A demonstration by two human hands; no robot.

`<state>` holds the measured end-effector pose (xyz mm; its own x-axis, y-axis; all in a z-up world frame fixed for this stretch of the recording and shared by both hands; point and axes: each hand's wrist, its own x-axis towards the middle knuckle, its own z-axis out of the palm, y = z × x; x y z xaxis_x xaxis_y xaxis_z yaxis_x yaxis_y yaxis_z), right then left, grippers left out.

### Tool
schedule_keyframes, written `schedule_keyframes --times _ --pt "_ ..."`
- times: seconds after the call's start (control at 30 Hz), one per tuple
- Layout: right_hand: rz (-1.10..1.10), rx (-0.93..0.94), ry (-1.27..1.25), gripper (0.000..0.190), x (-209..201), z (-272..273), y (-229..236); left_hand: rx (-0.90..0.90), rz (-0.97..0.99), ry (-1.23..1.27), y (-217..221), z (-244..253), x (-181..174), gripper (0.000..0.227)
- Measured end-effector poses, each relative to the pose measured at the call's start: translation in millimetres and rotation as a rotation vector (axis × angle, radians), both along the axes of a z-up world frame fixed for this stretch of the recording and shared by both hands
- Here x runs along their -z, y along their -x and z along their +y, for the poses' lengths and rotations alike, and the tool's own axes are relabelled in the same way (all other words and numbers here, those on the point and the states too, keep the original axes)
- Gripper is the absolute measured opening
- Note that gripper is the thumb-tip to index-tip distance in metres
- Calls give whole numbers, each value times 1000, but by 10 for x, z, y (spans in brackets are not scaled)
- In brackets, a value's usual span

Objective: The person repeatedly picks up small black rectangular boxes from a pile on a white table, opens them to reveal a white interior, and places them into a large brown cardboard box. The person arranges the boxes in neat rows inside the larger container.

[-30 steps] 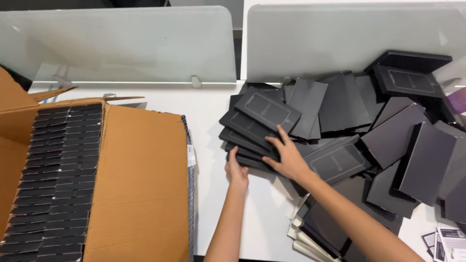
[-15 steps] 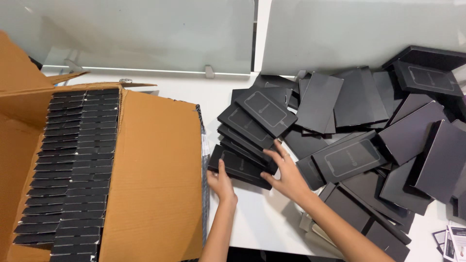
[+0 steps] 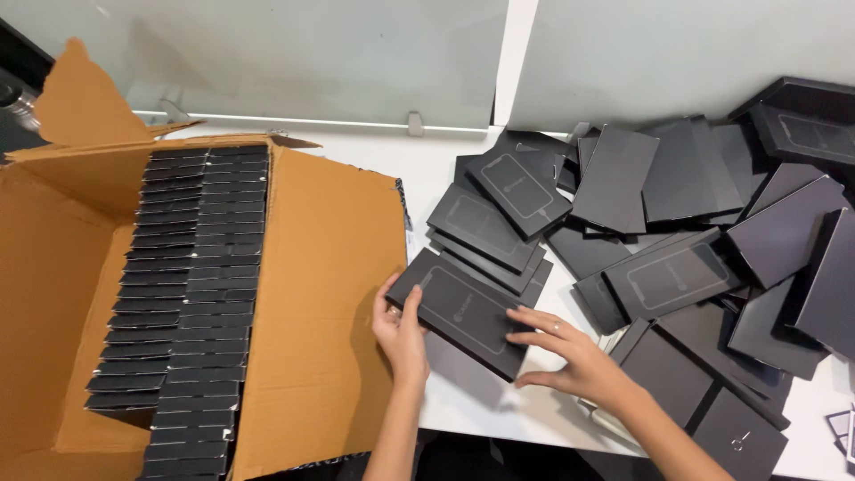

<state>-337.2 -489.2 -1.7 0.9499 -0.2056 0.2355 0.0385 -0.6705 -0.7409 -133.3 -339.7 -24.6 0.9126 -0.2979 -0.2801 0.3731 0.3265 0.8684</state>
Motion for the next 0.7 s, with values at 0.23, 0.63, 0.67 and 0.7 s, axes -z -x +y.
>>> schedule_keyframes --times 0.23,0.63,0.67,0.7 --pt "-239 69 363 40 -394 139 78 251 278 -67 -227 111 322 40" --pt "-146 808 -554 47 273 193 143 437 -149 116 -188 193 212 52" --pt "-85 820 -648 51 371 177 143 456 -199 140 -214 214 195 51" --pt "-23 830 -741 55 451 175 138 475 -250 165 -235 234 168 49"
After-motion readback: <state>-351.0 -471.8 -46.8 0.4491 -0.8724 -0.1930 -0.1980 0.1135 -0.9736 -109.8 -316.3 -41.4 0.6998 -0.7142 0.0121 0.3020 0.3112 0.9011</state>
